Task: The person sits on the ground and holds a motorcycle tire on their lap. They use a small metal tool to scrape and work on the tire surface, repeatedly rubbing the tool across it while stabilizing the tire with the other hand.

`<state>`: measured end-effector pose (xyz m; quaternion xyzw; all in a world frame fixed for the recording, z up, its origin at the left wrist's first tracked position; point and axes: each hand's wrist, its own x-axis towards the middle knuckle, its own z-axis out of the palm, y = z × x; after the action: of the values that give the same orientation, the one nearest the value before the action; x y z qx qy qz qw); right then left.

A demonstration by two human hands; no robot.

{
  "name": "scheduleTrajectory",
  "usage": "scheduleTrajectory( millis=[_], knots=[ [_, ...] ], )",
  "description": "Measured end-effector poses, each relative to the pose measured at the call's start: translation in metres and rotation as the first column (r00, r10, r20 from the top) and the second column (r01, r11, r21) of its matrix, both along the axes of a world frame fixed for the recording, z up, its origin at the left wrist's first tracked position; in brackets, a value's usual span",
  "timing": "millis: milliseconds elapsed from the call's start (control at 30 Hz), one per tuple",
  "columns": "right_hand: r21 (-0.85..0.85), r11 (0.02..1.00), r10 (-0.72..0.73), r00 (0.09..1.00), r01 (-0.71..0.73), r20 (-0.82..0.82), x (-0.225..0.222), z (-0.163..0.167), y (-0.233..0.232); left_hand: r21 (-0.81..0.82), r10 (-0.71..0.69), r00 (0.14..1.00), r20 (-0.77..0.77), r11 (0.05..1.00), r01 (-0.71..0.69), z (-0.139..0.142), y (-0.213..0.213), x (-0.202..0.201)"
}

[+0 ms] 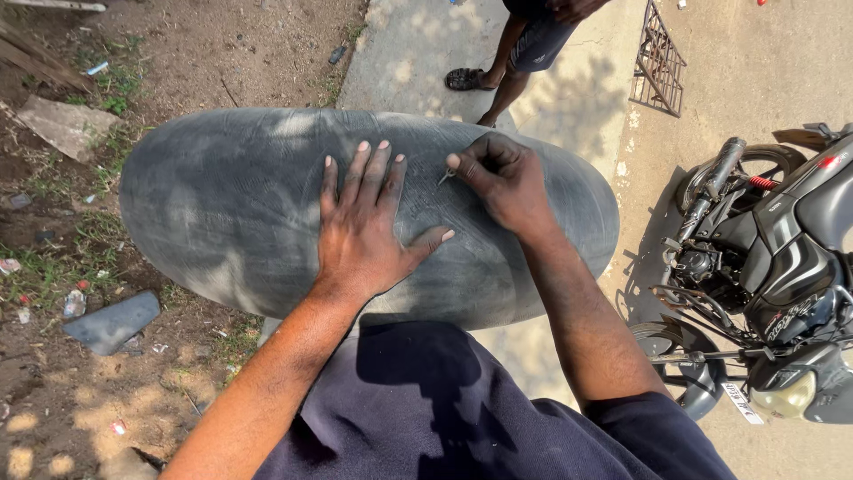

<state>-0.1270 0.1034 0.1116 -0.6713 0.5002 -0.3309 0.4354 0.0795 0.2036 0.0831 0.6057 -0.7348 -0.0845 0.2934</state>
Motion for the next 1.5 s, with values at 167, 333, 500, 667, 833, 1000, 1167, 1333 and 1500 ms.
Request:
scheduleTrajectory(
  millis=[167,333,500,667,833,1000,1167,1333,1500],
  knots=[
    [-0.025,1.000,0.016,0.997,-0.014,0.071,-0.003,-0.007,-0.004,-0.019,0.003,1.000,0.004,1.000,-0.003,0.001,0.001,0.002],
    [-0.010,0.998,-0.067,0.996,0.068,0.064,-0.006,-0.011,-0.006,0.024,-0.008,1.000,0.013,1.000,0.008,0.005,0.000,0.003],
    [0.001,1.000,-0.002,0.996,0.002,0.089,-0.007,-0.011,-0.007,-0.005,0.001,1.000,-0.021,1.000,-0.001,0.007,0.000,0.001],
    [-0.020,1.000,0.010,0.996,-0.008,0.094,-0.011,-0.019,-0.010,-0.016,-0.004,1.000,-0.004,1.000,0.004,0.008,0.000,0.003],
    [-0.024,0.995,-0.094,0.994,0.096,0.056,-0.012,-0.020,-0.009,0.025,-0.006,1.000,-0.027,1.000,0.007,0.007,0.000,0.002],
    [-0.044,0.999,-0.027,0.999,0.026,-0.024,-0.014,-0.010,-0.005,0.069,-0.012,1.000,0.008,0.998,0.011,0.001,-0.002,0.001],
    [-0.071,0.995,-0.071,0.997,0.068,-0.033,-0.019,-0.009,-0.011,0.044,-0.004,1.000,0.022,0.999,0.003,-0.004,-0.001,0.001],
    [0.014,0.994,-0.107,0.994,0.107,0.022,-0.021,-0.014,-0.012,0.066,-0.004,1.000,0.028,0.998,0.003,-0.005,-0.002,-0.001],
    [-0.048,0.996,-0.075,0.997,0.075,-0.009,-0.016,-0.015,-0.009,0.076,-0.006,1.000,0.018,0.997,0.005,-0.003,-0.002,-0.002]
  ],
)
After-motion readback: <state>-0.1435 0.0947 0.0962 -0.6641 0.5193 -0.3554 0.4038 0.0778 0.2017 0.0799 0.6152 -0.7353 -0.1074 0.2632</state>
